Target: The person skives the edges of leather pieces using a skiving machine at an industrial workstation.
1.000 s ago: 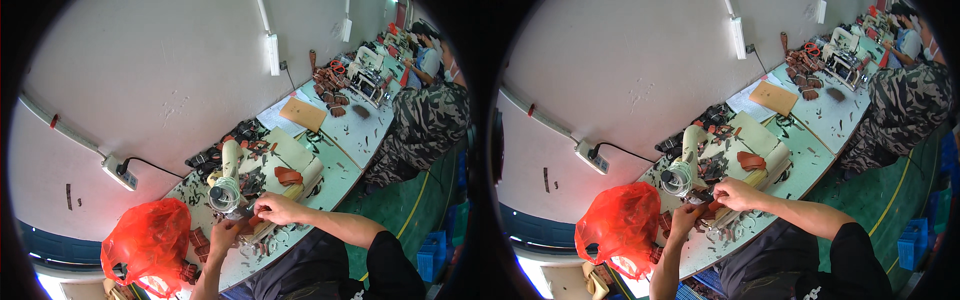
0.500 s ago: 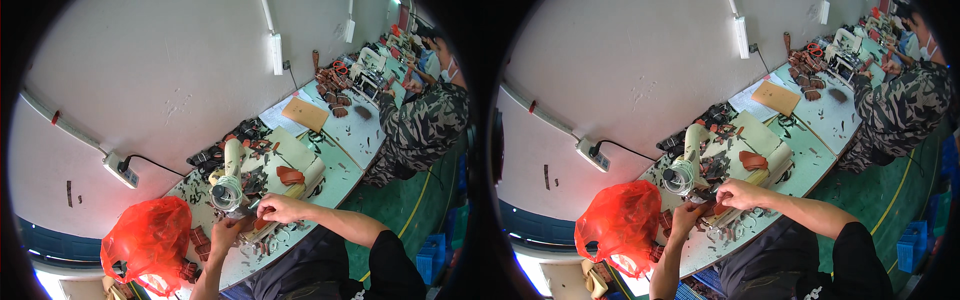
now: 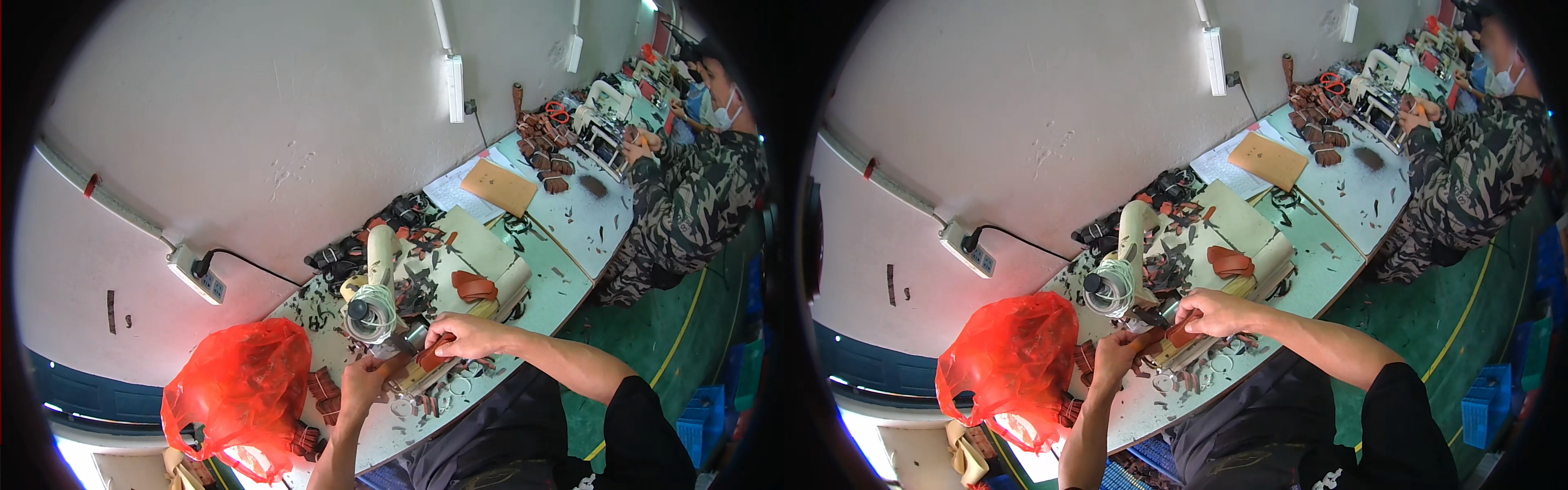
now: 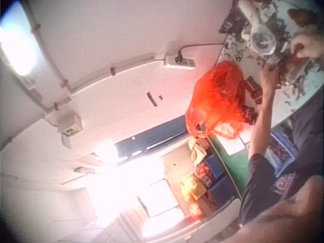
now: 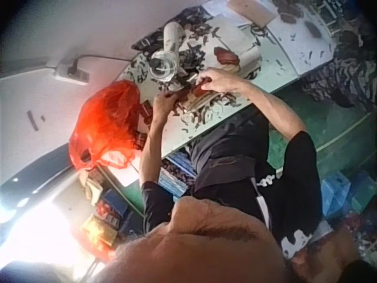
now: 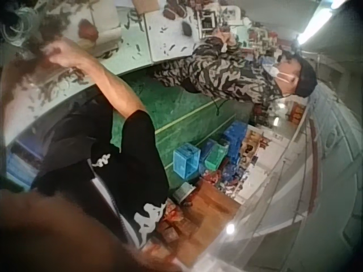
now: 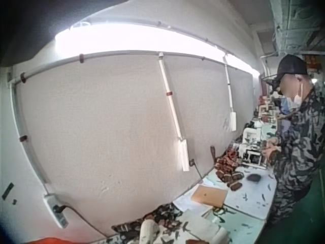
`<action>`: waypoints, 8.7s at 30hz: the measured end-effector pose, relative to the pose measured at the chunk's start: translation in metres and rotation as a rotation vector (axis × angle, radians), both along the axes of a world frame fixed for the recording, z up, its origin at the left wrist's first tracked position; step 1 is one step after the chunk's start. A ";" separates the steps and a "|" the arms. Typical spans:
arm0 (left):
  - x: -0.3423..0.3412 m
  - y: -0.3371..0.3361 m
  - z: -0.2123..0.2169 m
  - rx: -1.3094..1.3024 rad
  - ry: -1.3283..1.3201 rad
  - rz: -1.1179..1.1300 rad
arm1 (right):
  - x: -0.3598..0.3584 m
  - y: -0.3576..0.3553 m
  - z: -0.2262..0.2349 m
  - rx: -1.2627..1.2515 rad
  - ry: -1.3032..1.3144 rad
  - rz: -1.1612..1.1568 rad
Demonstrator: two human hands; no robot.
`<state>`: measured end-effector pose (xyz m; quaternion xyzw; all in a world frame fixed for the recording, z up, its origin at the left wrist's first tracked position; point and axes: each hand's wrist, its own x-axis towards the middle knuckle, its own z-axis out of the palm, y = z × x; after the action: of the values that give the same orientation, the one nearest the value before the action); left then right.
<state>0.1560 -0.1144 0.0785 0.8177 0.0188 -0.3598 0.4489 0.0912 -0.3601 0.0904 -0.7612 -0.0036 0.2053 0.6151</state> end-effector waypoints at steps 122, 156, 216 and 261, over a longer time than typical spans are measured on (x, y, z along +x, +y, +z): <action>-0.016 -0.015 -0.001 -0.413 0.119 0.023 | -0.007 0.035 -0.013 -0.578 -0.479 -0.169; -0.024 -0.002 -0.011 -0.009 -0.080 0.005 | -0.019 0.022 -0.011 -0.407 -0.399 -0.154; -0.024 -0.024 0.001 -0.027 -0.394 0.042 | -0.009 0.032 -0.018 -0.403 -0.436 -0.136; -0.046 0.001 -0.013 -0.041 -0.675 0.163 | -0.018 -0.001 -0.002 -0.478 -0.602 -0.586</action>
<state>0.1096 -0.1130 0.0656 0.8772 -0.0728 -0.0326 0.4734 0.0729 -0.3615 0.0887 -0.8758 0.0806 -0.2110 0.4266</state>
